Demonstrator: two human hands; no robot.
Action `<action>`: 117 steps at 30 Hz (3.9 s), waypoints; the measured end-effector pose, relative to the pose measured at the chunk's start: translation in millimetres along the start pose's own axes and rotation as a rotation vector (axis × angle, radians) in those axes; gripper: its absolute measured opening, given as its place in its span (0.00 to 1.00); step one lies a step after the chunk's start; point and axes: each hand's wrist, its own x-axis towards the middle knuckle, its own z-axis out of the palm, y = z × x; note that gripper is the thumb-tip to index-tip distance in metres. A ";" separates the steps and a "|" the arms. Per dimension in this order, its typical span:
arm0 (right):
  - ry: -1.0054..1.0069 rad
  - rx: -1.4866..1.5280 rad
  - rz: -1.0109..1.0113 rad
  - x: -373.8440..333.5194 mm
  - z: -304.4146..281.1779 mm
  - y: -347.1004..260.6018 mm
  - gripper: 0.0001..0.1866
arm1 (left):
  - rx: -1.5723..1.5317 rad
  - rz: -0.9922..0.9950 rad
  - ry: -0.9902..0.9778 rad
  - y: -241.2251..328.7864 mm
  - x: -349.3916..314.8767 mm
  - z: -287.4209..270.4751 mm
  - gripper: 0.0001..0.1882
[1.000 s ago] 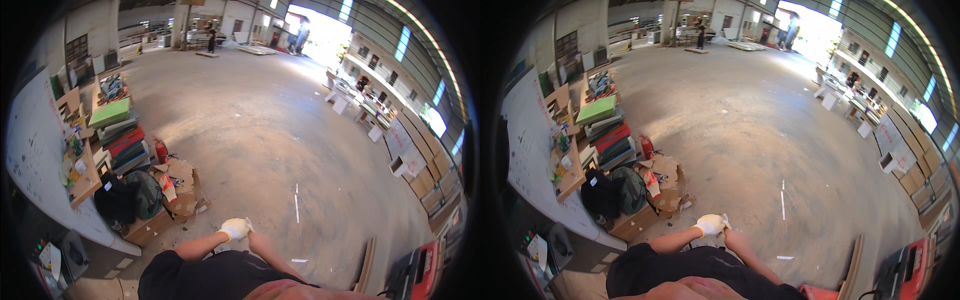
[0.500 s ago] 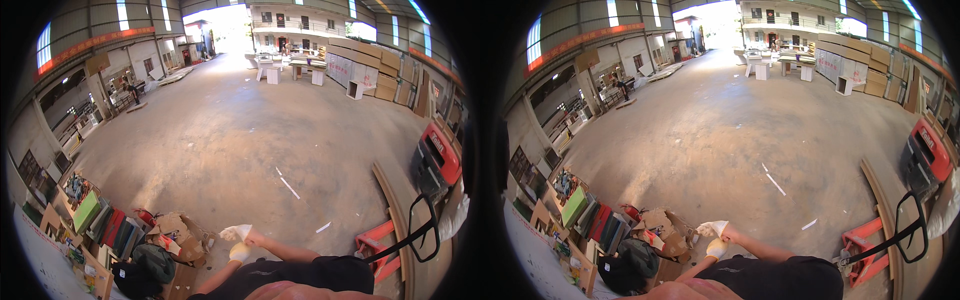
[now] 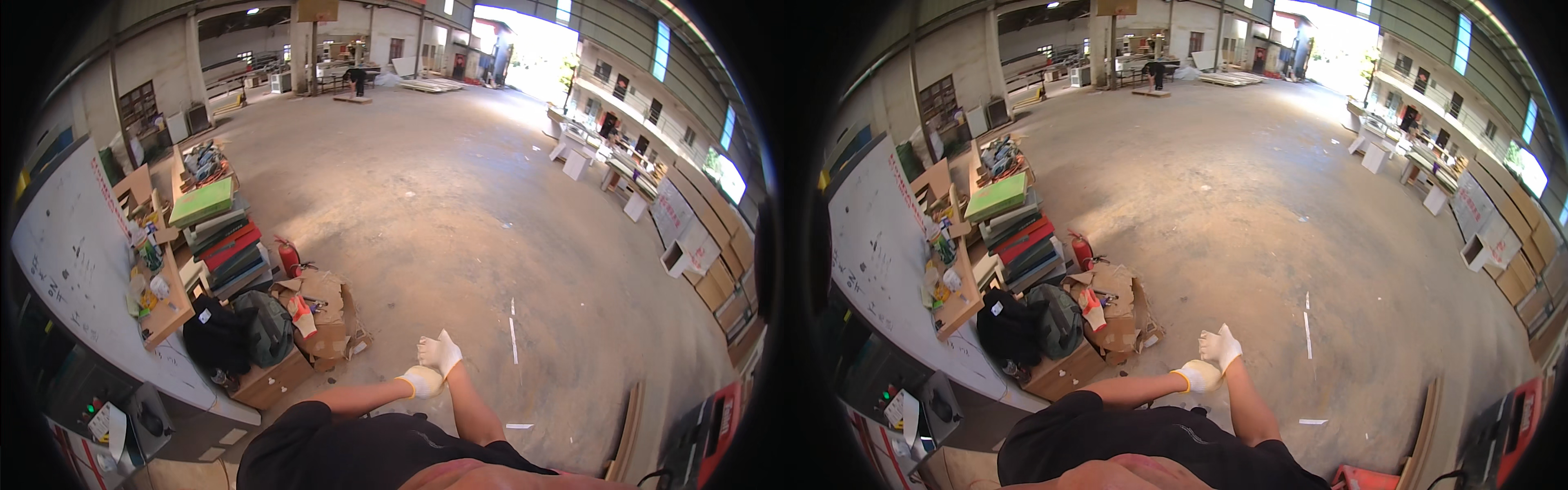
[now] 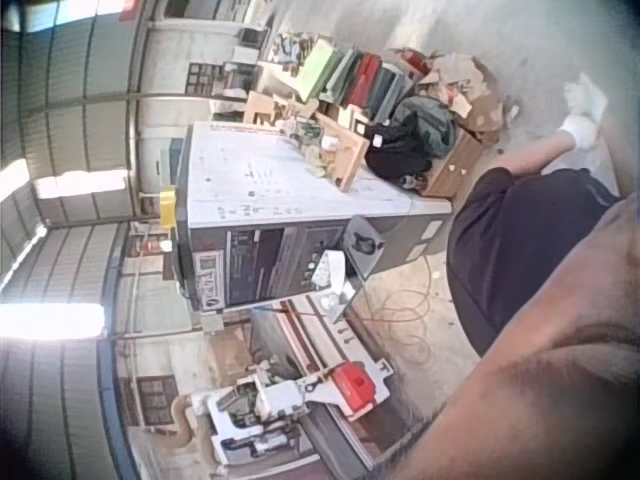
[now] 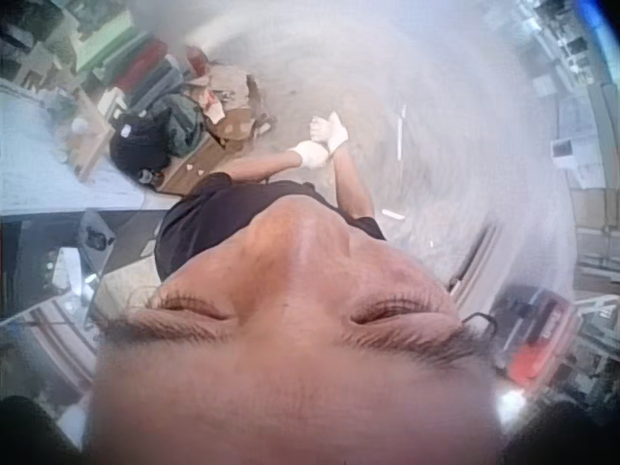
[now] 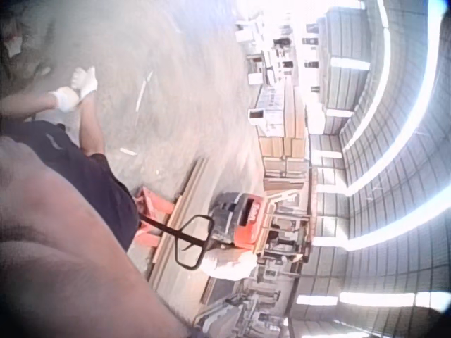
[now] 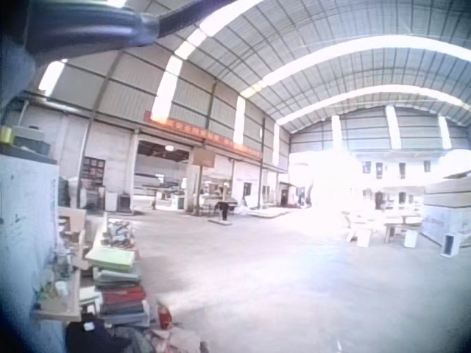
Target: The person operates a manual pallet jack to move a stack of wooden boards across a workshop floor. They then place the boards onto a large industrial machine and put on work gloves.
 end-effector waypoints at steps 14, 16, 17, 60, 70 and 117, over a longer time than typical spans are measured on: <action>0.226 -0.860 -0.459 -29.0 70.8 23.9 0.33 | -0.208 0.038 -0.047 14.7 -33.8 1.9 0.26; 0.271 -0.873 -0.419 -37.5 77.2 32.0 0.29 | -0.285 -0.009 0.012 16.5 -40.3 17.4 0.25; 0.015 -0.596 -0.313 -44.0 84.9 36.3 0.31 | -0.326 -0.040 0.028 15.2 -45.3 26.1 0.25; -1.341 -1.067 0.886 -380.6 327.9 493.5 0.07 | -2.179 -0.043 1.552 206.1 -568.6 384.4 0.11; -1.442 -0.994 0.643 -245.3 436.9 571.7 0.11 | -1.938 -1.928 1.638 329.6 -640.2 608.0 0.09; -1.495 -1.286 0.236 -256.2 850.5 1397.4 0.13 | -1.857 -2.437 1.428 335.4 -1106.7 790.3 0.17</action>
